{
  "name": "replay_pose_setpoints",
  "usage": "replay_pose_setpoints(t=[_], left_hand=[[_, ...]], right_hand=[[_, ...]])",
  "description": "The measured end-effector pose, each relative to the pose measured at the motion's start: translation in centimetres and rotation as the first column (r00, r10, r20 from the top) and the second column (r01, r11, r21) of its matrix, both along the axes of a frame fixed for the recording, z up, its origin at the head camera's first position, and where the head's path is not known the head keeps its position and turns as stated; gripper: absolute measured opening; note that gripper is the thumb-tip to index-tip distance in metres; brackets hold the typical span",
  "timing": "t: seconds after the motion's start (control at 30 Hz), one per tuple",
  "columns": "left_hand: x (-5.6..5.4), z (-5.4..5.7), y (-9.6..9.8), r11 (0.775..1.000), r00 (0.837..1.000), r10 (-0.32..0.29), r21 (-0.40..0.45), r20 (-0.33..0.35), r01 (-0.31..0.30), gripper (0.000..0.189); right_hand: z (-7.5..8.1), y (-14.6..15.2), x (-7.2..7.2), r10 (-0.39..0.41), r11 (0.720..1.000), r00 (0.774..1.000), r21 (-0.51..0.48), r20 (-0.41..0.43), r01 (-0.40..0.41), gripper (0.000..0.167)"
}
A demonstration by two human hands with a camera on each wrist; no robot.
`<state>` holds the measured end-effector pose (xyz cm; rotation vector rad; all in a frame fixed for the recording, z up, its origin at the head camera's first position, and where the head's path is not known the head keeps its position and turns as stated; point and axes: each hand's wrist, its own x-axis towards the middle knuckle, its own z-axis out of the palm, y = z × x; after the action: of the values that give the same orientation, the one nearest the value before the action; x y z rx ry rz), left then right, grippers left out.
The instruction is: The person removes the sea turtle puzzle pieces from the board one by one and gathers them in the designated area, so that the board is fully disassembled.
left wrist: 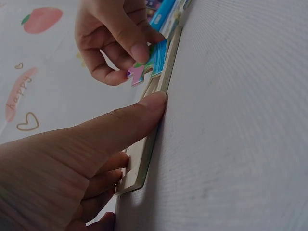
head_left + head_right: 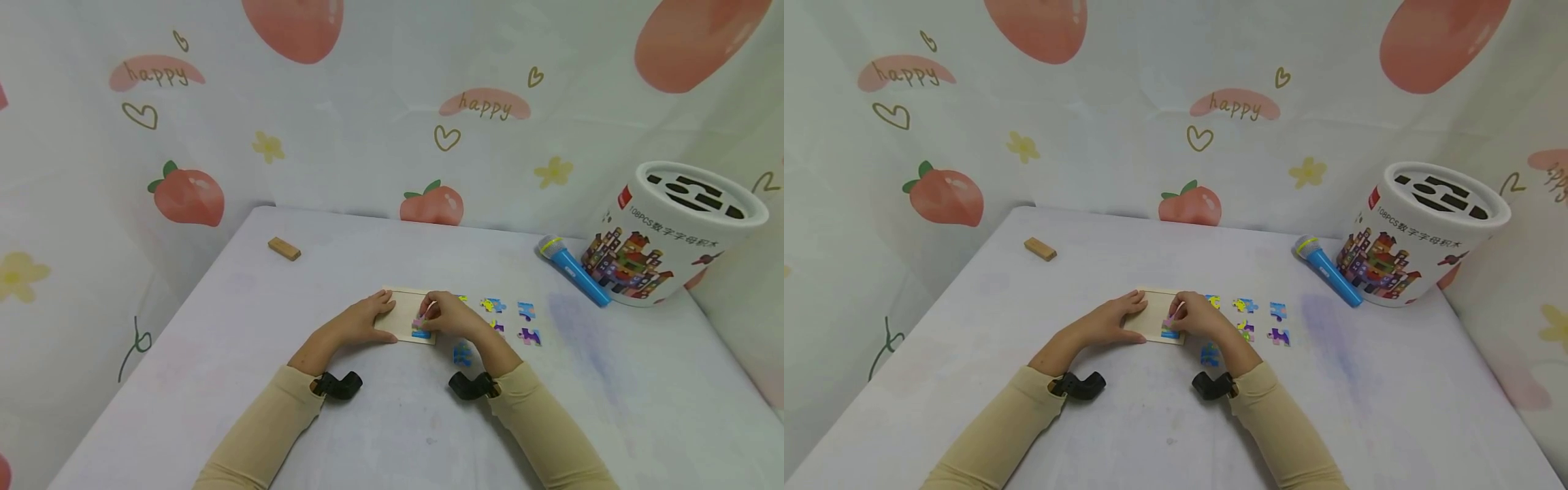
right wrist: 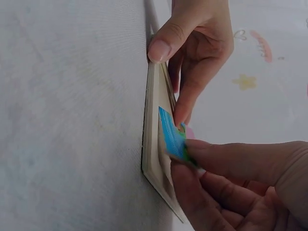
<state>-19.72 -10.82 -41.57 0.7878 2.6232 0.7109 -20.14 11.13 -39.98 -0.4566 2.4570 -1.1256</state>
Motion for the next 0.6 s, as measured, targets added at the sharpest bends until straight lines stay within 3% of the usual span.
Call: replay_pose_setpoints(t=[0.23, 0.6], left_hand=[[-0.1, -0.1, 0.1, 1.000, 1.000, -0.005, 0.010, -0.004, 0.005, 0.079], [0.0, -0.2, 0.0, 1.000, 0.999, -0.015, -0.005, -0.031, 0.014, 0.079]], right_hand=[[0.1, 0.8, 0.5, -0.024, 0.997, 0.999, -0.075, 0.039, 0.027, 0.015], [0.7, 2.6, 1.7, -0.027, 0.997, 0.999, -0.074, 0.023, 0.028, 0.014]])
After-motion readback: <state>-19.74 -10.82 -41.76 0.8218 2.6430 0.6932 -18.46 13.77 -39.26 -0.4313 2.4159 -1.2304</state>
